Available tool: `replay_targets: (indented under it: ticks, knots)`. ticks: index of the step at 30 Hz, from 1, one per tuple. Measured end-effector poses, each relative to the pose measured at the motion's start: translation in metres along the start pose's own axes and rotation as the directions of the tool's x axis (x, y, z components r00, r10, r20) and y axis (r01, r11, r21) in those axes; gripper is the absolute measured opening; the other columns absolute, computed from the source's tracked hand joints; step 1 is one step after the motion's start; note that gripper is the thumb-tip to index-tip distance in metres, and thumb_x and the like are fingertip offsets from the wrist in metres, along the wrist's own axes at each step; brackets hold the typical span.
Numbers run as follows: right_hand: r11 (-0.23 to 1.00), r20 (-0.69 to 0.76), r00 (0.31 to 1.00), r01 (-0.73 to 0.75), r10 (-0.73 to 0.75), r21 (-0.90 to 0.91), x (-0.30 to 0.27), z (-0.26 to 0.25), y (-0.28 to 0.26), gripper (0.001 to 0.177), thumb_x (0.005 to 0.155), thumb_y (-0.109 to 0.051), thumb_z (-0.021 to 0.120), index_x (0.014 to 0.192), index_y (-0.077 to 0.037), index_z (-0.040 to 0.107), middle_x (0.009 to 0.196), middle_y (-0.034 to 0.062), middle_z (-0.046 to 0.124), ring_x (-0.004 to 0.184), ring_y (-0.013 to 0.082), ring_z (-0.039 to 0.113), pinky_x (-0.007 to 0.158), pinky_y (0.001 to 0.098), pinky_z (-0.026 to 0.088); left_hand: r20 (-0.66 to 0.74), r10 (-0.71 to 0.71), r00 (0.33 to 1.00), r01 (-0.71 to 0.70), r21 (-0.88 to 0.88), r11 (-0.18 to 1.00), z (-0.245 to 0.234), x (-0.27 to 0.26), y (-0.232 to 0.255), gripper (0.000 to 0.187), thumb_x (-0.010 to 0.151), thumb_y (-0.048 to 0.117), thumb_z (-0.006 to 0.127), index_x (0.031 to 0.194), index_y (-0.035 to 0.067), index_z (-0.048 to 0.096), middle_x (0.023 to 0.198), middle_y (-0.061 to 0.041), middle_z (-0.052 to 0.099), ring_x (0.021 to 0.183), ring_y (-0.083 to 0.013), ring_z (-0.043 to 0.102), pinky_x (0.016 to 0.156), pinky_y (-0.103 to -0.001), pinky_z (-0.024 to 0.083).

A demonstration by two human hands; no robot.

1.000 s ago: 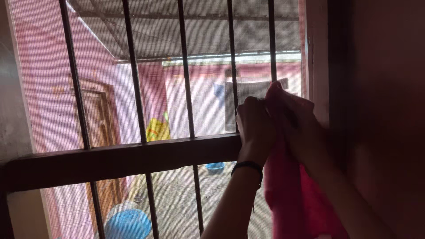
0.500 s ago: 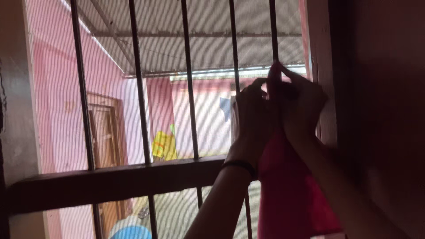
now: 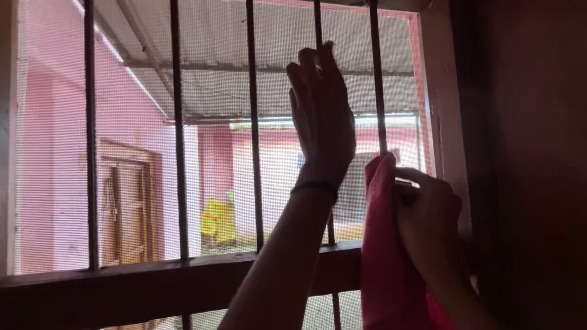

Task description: The person wipes the metal bars and wooden frame of a window using a pink cloth.

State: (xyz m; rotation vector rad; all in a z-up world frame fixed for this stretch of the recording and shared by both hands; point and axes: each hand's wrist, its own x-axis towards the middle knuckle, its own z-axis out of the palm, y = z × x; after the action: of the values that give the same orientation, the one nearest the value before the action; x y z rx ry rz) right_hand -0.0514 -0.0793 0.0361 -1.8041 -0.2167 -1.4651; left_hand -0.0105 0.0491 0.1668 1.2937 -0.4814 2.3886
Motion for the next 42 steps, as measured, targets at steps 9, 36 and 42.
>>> replay_targets:
  ticks: [9,36,42]
  knots:
    - [0.979,-0.148,0.973,0.189,-0.176,0.077,0.085,0.021,-0.002,0.017,0.093,-0.013,0.073,0.103,-0.001,0.079,0.087,0.0136,0.08,0.074,0.0237,0.079,0.068,0.0362,0.063,0.167,-0.248,0.954,0.279,-0.192,0.941,0.013,-0.007,-0.009,0.031,0.108,0.016,0.052,0.133,0.005,0.039,0.121,-0.021,0.068,0.101,-0.0336,0.075,0.064,-0.037,0.064]
    - [0.809,-0.323,0.751,0.463,-0.575,-0.362,0.285,0.087,-0.036,0.06,0.094,-0.021,0.061,0.135,0.017,0.039,0.099,0.0312,0.069,0.081,0.0453,0.073,0.065,0.0542,0.059,0.264,-0.248,0.932,0.3,-0.179,0.937,0.017,-0.007,-0.012,0.022,0.111,0.028,0.043,0.125,0.012,0.047,0.052,-0.003,0.062,0.044,-0.0184,0.06,0.038,-0.036,0.038]
    - [0.92,-0.2,0.903,0.35,-0.381,-0.176,0.255,0.071,-0.048,0.034,0.101,-0.02,0.055,0.125,0.004,0.047,0.102,0.0239,0.071,0.087,0.0422,0.074,0.073,0.0525,0.06,0.367,-0.33,0.87,0.413,-0.176,0.894,0.016,-0.006,-0.011,0.024,0.109,0.029,0.041,0.126,0.012,0.045,0.049,-0.003,0.058,0.037,-0.0177,0.059,0.034,-0.036,0.039]
